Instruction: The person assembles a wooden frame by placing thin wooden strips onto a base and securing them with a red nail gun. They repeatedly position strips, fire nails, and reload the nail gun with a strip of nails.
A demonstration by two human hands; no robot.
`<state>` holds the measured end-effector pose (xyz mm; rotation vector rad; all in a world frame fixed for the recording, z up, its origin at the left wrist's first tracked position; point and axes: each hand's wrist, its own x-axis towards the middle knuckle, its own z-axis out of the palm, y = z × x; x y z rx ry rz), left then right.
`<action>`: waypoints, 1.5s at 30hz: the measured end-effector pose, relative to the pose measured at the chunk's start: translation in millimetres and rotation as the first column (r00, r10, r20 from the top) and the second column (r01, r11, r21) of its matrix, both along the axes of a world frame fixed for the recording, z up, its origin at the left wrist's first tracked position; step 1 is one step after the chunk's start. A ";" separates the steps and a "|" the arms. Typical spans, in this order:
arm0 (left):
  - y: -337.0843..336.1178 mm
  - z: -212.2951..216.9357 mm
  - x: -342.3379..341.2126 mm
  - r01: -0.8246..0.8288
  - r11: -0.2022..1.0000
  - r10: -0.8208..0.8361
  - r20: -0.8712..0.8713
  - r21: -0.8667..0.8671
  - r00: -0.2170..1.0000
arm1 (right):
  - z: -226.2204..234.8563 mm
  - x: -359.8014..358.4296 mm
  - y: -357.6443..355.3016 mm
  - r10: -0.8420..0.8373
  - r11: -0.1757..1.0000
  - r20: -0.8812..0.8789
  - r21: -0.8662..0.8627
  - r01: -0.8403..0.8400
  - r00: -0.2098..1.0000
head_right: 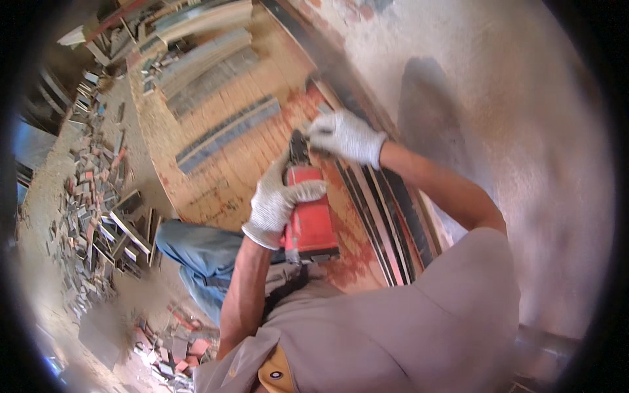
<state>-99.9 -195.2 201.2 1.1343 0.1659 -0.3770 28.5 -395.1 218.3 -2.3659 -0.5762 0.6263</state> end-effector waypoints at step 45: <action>49.0 -11.5 -19.1 -0.234 0.961 0.221 -0.098 -0.145 0.970 | -5.3 -2.4 59.2 -0.183 0.880 -0.368 0.352 0.319 0.911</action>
